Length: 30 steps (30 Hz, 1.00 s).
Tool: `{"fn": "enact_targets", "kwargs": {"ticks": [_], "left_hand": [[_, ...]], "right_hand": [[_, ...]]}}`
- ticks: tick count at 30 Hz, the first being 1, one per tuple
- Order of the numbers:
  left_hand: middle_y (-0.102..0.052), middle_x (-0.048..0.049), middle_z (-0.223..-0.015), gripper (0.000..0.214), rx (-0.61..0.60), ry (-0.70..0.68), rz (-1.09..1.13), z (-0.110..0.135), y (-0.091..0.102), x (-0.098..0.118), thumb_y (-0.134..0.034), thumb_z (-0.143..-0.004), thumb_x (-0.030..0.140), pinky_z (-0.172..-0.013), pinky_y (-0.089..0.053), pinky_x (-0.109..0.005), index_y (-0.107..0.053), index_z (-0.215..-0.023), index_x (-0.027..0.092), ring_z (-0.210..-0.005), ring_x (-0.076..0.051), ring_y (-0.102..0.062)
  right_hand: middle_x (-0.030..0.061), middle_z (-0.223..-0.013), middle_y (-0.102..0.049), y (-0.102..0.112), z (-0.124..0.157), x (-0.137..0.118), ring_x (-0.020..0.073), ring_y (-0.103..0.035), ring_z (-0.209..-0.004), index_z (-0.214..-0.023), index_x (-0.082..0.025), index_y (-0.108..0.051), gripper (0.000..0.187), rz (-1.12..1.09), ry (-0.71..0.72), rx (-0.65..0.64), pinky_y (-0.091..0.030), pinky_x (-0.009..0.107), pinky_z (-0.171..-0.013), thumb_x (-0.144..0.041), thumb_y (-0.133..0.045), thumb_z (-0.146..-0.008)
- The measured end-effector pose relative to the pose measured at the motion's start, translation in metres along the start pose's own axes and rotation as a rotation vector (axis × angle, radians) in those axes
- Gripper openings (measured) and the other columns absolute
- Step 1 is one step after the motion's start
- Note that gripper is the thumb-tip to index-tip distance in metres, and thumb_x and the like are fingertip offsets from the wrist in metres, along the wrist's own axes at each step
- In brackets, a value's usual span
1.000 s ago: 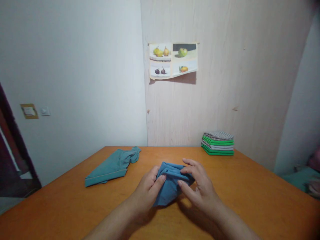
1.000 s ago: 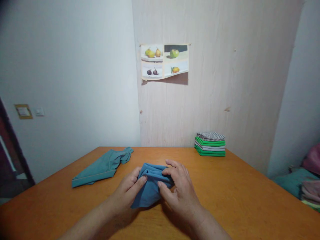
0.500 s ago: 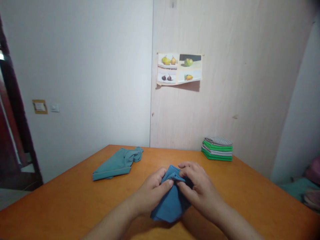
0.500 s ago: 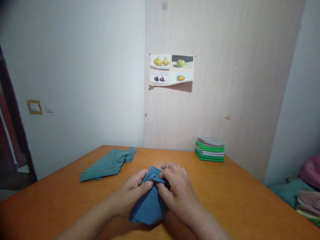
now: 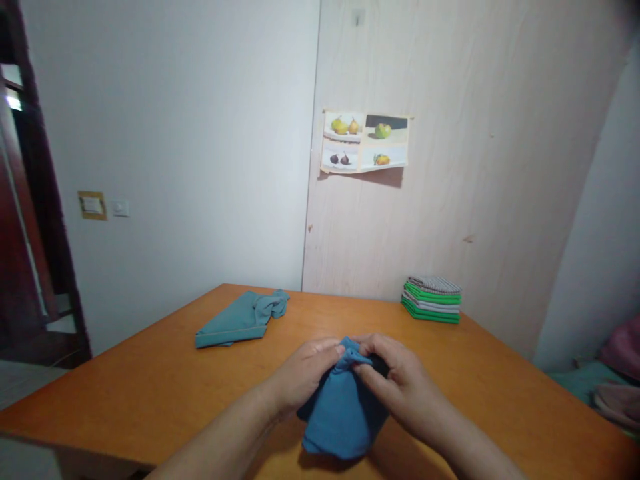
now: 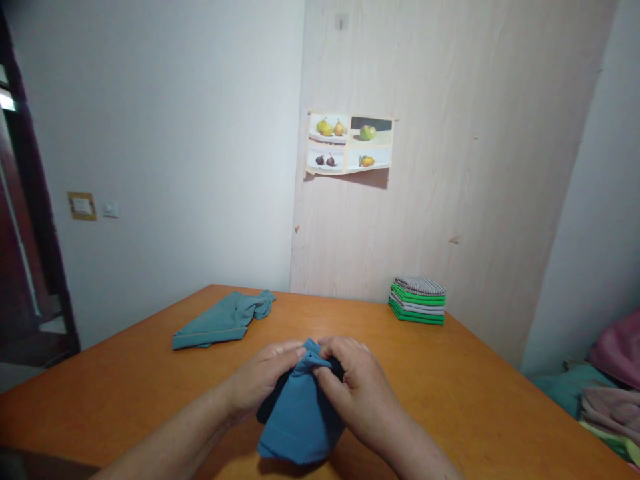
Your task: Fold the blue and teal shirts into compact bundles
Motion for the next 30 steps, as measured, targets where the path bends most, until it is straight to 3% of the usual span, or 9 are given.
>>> {"fn": "enact_targets", "kwargs": {"ticks": [3, 6, 12, 18, 20, 23, 25, 27, 30], "left_hand": [[-0.063, -0.0051, -0.093, 0.042, 0.021, -0.078, -0.1, 0.005, -0.002, 0.006, -0.048, -0.096, 0.051, -0.08, -0.042, -0.029, -0.066, -0.096, 0.013, -0.086, -0.018, -0.054], [-0.063, -0.0049, -0.097, 0.041, 0.003, -0.096, -0.142, 0.011, -0.008, 0.005, -0.061, -0.09, 0.051, -0.077, -0.044, -0.028, -0.063, -0.109, 0.014, -0.088, -0.019, -0.056], [-0.065, -0.0053, -0.1, 0.027, 0.041, -0.131, -0.224, 0.024, -0.004, 0.001, -0.061, -0.093, 0.04, -0.086, -0.044, -0.03, -0.066, -0.106, 0.016, -0.096, -0.021, -0.058], [-0.066, -0.0052, -0.1, 0.023, 0.011, -0.06, 0.008, 0.034, 0.005, -0.009, -0.062, -0.093, 0.036, -0.087, -0.046, -0.032, -0.065, -0.108, 0.018, -0.095, -0.021, -0.062], [-0.067, -0.0052, -0.099, 0.022, -0.003, -0.042, 0.07, 0.035, 0.004, -0.012, -0.064, -0.093, 0.035, -0.086, -0.047, -0.031, -0.065, -0.107, 0.018, -0.094, -0.021, -0.063], [-0.069, -0.0059, -0.098, 0.022, -0.017, -0.001, 0.163, 0.034, -0.001, -0.015, -0.065, -0.092, 0.034, -0.083, -0.049, -0.032, -0.065, -0.107, 0.017, -0.088, -0.02, -0.065], [-0.071, -0.007, -0.098, 0.023, -0.01, 0.009, 0.239, 0.032, -0.004, -0.015, -0.066, -0.092, 0.034, -0.082, -0.051, -0.034, -0.065, -0.108, 0.017, -0.084, -0.02, -0.068], [-0.072, -0.0083, -0.099, 0.024, 0.014, 0.004, 0.318, 0.029, -0.007, -0.011, -0.066, -0.092, 0.033, -0.084, -0.052, -0.036, -0.065, -0.11, 0.017, -0.084, -0.021, -0.069], [-0.074, -0.0093, -0.103, 0.024, 0.073, 0.002, 0.418, 0.024, -0.007, -0.006, -0.065, -0.092, 0.03, -0.089, -0.052, -0.037, -0.065, -0.114, 0.018, -0.091, -0.022, -0.071]], "right_hand": [[0.0009, -0.081, -0.064, -0.001, 0.001, -0.003, 0.0181, -0.058, -0.078, -0.085, -0.023, -0.059, 0.008, 0.052, -0.045, 0.019, -0.041, 0.029, -0.071, -0.027, -0.057, -0.091], [0.0006, -0.08, -0.063, -0.001, 0.003, -0.008, 0.0183, -0.057, -0.078, -0.083, -0.023, -0.059, 0.008, 0.092, -0.043, 0.043, -0.04, 0.03, -0.071, -0.027, -0.058, -0.089], [0.0051, -0.112, -0.066, 0.008, 0.019, -0.002, 0.024, -0.058, -0.106, -0.094, -0.024, -0.06, 0.016, 0.058, -0.049, -0.022, -0.042, 0.036, -0.089, -0.032, -0.07, -0.083], [0.008, -0.126, -0.062, 0.017, 0.042, 0.022, 0.0273, -0.055, -0.117, -0.118, -0.024, -0.059, 0.044, -0.128, -0.228, -0.101, -0.041, 0.04, -0.099, -0.042, -0.074, -0.08], [0.0064, -0.116, -0.065, 0.014, 0.044, 0.023, 0.0254, -0.059, -0.108, -0.118, -0.023, -0.061, 0.046, -0.212, -0.249, -0.151, -0.044, 0.036, -0.094, -0.043, -0.075, -0.08], [0.0012, -0.084, -0.065, 0.008, 0.042, 0.022, 0.0183, -0.059, -0.081, -0.093, -0.019, -0.067, 0.027, -0.391, -0.286, -0.198, -0.046, 0.028, -0.071, -0.044, -0.07, -0.084], [-0.0007, -0.074, -0.06, 0.008, 0.039, 0.025, 0.0156, -0.055, -0.071, -0.083, -0.017, -0.065, 0.029, -0.48, -0.33, -0.16, -0.042, 0.025, -0.062, -0.046, -0.07, -0.083], [0.0002, -0.079, -0.063, 0.011, 0.038, 0.032, 0.0166, -0.057, -0.075, -0.093, -0.018, -0.066, 0.034, -0.543, -0.365, -0.086, -0.044, 0.026, -0.066, -0.047, -0.075, -0.079], [0.0057, -0.105, -0.068, 0.011, 0.042, 0.042, 0.0229, -0.062, -0.099, -0.131, -0.023, -0.056, 0.067, -0.73, -0.406, -0.002, -0.048, 0.034, -0.087, -0.05, -0.079, -0.075]]}}
Point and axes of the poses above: each hand's wrist, its own z-axis away from the middle knuckle, its own y-axis out of the back of the hand, x = y × z, the point moved 6 cm from there along -z, towards the middle knuckle
